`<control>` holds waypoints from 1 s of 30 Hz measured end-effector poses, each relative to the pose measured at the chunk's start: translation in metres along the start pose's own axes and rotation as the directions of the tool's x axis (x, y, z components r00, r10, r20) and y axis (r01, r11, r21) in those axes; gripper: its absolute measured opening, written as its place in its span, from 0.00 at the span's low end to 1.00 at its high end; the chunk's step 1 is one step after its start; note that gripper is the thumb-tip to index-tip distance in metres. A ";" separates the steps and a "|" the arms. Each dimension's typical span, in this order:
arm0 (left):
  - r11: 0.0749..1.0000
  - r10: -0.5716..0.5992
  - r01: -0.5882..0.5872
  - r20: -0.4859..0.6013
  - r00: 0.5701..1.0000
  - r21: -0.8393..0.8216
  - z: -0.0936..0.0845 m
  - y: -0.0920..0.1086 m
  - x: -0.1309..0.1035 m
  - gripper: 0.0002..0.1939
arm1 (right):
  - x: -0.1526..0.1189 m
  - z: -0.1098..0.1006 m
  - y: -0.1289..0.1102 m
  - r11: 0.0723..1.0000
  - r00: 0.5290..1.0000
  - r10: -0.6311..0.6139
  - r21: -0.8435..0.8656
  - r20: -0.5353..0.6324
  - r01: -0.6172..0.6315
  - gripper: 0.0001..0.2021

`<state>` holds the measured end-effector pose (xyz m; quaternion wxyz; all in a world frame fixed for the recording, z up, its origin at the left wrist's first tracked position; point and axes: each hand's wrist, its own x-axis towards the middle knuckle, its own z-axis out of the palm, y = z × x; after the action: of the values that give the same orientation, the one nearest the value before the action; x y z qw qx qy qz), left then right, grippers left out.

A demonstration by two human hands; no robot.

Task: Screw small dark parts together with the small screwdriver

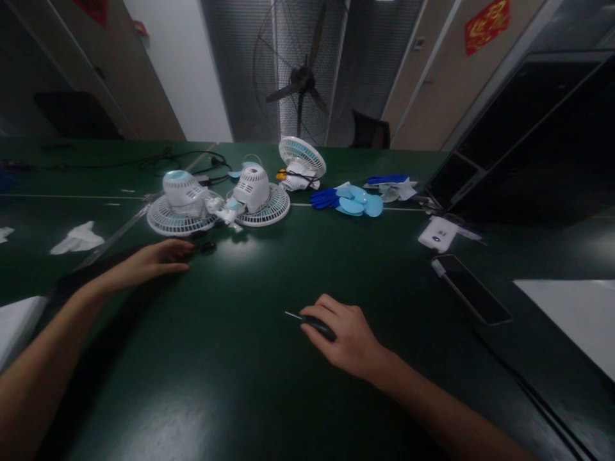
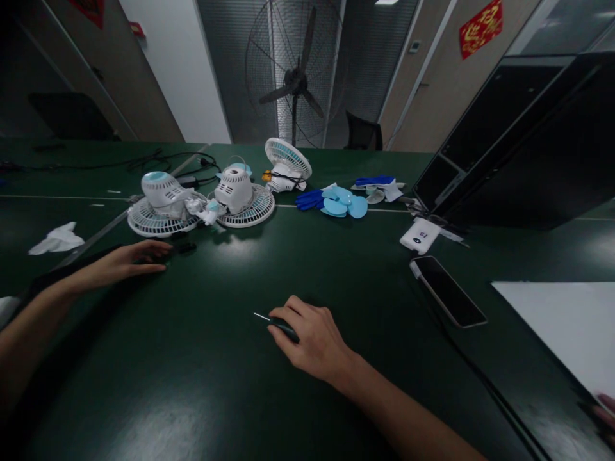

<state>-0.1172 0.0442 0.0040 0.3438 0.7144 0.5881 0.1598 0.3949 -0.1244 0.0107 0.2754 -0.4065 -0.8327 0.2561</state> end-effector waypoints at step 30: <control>0.999 0.035 -0.044 -0.356 0.934 -0.017 0.027 0.046 -0.005 0.30 | 0.001 0.000 0.000 0.999 0.999 0.019 -0.029 0.026 -0.018 0.11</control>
<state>-0.0679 0.0283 0.0172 0.2372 0.6811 0.6241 0.3005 0.3943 -0.1234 0.0116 0.2559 -0.4147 -0.8361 0.2519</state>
